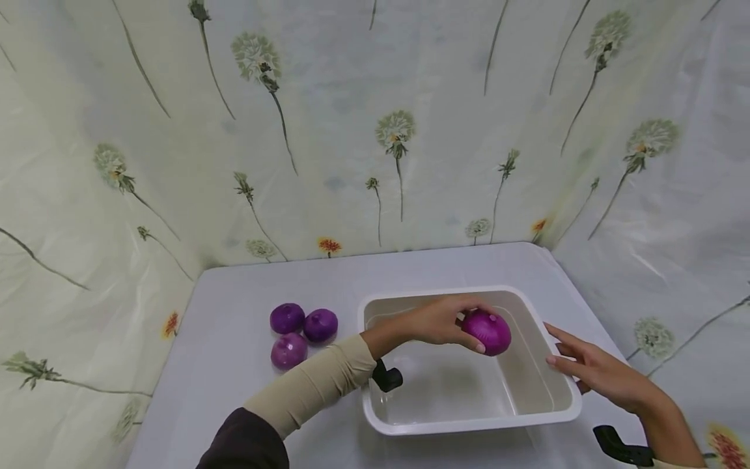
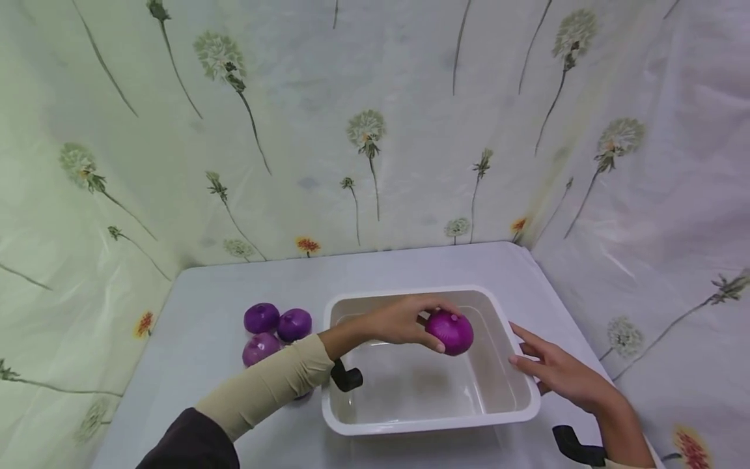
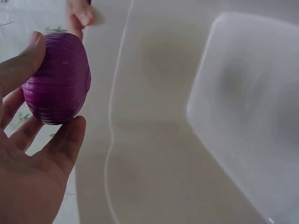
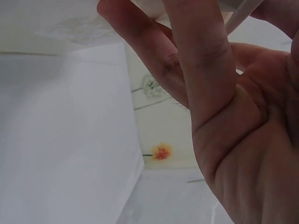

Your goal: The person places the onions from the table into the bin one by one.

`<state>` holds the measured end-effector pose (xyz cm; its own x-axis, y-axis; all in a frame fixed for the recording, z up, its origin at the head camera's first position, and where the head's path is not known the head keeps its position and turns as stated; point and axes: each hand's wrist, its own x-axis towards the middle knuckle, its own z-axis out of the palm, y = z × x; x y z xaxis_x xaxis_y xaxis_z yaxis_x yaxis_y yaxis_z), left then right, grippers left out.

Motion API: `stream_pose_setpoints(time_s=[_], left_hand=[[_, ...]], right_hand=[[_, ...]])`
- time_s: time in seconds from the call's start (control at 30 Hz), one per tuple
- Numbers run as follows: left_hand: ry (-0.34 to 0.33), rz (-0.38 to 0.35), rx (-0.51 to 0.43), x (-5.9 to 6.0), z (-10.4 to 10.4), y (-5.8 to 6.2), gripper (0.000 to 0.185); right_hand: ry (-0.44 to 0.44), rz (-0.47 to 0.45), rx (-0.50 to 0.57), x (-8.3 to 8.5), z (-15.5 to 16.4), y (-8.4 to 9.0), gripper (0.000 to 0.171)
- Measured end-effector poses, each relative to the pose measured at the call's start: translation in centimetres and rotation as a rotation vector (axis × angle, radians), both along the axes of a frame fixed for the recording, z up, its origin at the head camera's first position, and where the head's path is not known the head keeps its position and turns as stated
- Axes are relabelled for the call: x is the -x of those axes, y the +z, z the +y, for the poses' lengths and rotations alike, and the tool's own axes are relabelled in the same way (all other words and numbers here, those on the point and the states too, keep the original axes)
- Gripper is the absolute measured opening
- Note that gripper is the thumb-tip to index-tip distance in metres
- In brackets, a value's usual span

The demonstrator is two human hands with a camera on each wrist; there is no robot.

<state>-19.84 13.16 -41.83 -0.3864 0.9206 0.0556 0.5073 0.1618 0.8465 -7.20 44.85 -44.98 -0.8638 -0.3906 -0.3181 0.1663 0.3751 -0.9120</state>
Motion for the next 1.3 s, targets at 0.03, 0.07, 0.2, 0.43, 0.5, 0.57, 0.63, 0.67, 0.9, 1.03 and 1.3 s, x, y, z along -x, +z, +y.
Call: stream_pose_setpoints(time_s=[0.03, 0.07, 0.2, 0.43, 0.5, 0.57, 0.63, 0.67, 0.9, 1.03, 1.3], left_hand=[[-0.006, 0.014, 0.011, -0.1, 0.4, -0.3, 0.059], [-0.006, 0.033, 0.026, -0.1, 0.8, -0.5, 0.059], [-0.034, 0.034, 0.059, -0.5, 2.2, -1.6, 0.058], [-0.103, 0.118, 0.144, -1.4, 4.0, -3.0, 0.059], [-0.125, 0.135, 0.149, -1.5, 4.3, -3.4, 0.058], [-0.138, 0.14, 0.159, -1.6, 4.6, -3.7, 0.058], [-0.144, 0.152, 0.17, -1.6, 4.9, -4.0, 0.057], [-0.142, 0.159, 0.179, -1.6, 5.0, -4.2, 0.056], [-0.135, 0.178, 0.288, -2.2, 6.1, -5.7, 0.053], [-0.183, 0.236, 0.348, -3.0, 7.1, -6.0, 0.053], [-0.265, 0.321, 0.412, -4.4, 8.3, -6.1, 0.054]], right_hand=[[-0.003, -0.001, -0.007, 0.0, 0.0, 0.0, 0.067], [-0.006, -0.001, -0.015, 0.0, 0.0, 0.0, 0.067], [-0.012, -0.003, -0.036, -0.1, -0.1, -0.1, 0.068], [-0.024, -0.007, -0.036, -0.2, -0.2, -0.4, 0.068], [-0.026, -0.007, -0.036, -0.1, -0.3, -0.5, 0.069], [-0.029, -0.007, -0.037, -0.1, -0.4, -0.5, 0.069], [-0.033, -0.01, -0.04, -0.1, -0.4, -0.5, 0.07], [-0.039, -0.017, -0.039, -0.1, -0.5, -0.4, 0.07], [-0.059, -0.04, -0.057, -0.6, -0.1, -0.2, 0.07], [-0.046, -0.027, -0.054, -0.6, 0.0, 0.0, 0.069], [-0.05, -0.021, -0.068, -0.6, -0.1, 0.2, 0.07]])
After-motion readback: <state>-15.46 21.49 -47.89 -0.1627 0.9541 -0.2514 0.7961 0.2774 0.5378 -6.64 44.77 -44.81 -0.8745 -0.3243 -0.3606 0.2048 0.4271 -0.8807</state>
